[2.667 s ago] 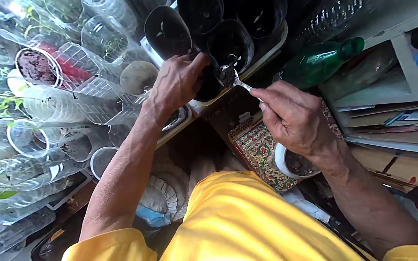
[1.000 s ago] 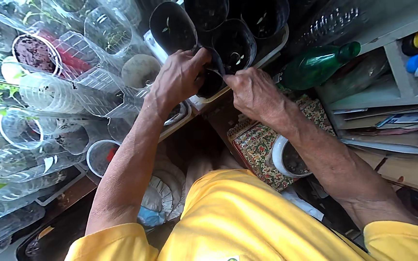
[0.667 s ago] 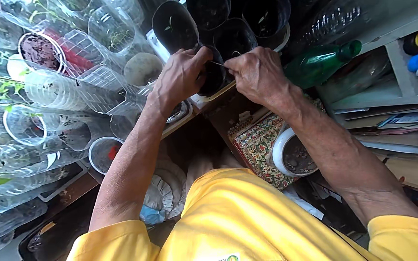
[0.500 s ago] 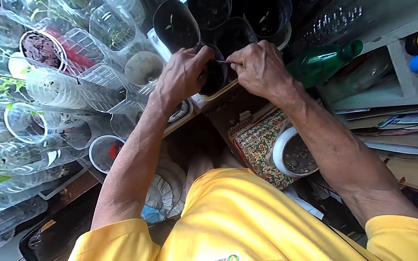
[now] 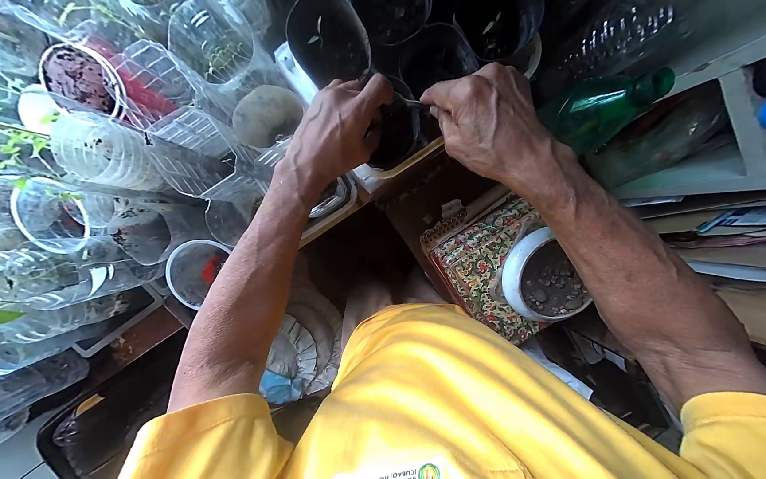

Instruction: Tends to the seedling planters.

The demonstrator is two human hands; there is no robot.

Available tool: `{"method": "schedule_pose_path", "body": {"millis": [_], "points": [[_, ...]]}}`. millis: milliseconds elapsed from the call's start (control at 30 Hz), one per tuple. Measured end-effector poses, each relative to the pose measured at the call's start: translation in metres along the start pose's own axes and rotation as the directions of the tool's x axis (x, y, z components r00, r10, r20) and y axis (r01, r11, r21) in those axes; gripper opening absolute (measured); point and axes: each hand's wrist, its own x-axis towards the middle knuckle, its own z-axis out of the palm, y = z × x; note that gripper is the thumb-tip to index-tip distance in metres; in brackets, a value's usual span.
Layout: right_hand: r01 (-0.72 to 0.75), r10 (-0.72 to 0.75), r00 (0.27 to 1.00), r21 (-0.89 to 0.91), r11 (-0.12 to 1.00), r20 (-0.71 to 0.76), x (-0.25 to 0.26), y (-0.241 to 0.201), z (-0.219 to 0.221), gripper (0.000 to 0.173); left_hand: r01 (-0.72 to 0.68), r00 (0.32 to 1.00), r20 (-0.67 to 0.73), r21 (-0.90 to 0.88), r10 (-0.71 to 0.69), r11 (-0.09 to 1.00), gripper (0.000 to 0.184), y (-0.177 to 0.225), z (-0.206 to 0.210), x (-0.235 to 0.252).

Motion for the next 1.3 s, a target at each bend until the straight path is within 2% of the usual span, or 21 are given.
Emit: {"method": "schedule_pose_path", "body": {"millis": [133, 200, 333, 500, 700, 867, 1000, 1300], "points": [[-0.080, 0.080, 0.987, -0.003, 0.997, 0.137, 0.004, -0.010, -0.025, 0.036, -0.007, 1.000, 0.008, 0.011, 0.007, 1.000, 0.029, 0.001, 0.000, 0.001], [-0.093, 0.098, 0.977, -0.035, 0.995, 0.191, 0.010, -0.016, -0.035, 0.033, -0.003, 1.000, 0.014, 0.016, 0.003, 1.000, 0.028, 0.001, 0.000, 0.001], [-0.032, 0.074, 0.963, -0.162, 0.986, 0.260, 0.024, -0.031, -0.048, 0.025, -0.013, 1.000, 0.012, 0.006, 0.013, 1.000, 0.027, 0.000, 0.001, 0.001], [0.051, 0.041, 0.931, -0.241, 0.969, 0.362, 0.030, -0.037, -0.063, 0.022, -0.052, 0.998, 0.023, 0.015, 0.052, 0.999, 0.014, -0.001, 0.002, 0.001], [0.093, -0.005, 0.959, -0.296, 0.951, 0.285, 0.014, -0.032, -0.061, 0.023, -0.097, 0.994, 0.050, 0.029, 0.096, 0.995, 0.014, -0.006, 0.003, 0.004], [0.103, -0.047, 0.972, -0.233, 0.967, 0.231, 0.003, -0.028, -0.065, 0.029, -0.104, 0.992, 0.071, 0.042, 0.101, 0.994, 0.014, -0.007, 0.003, 0.007], [0.175, -0.148, 0.977, -0.181, 0.968, 0.153, -0.009, -0.015, -0.059, 0.031, -0.079, 0.993, 0.090, 0.055, 0.074, 0.995, 0.014, -0.008, -0.001, 0.008], [0.253, -0.246, 0.967, -0.132, 0.958, 0.069, -0.017, 0.002, -0.050, 0.034, -0.043, 0.992, 0.121, 0.015, 0.041, 0.999, 0.012, -0.009, -0.011, 0.013]]}}
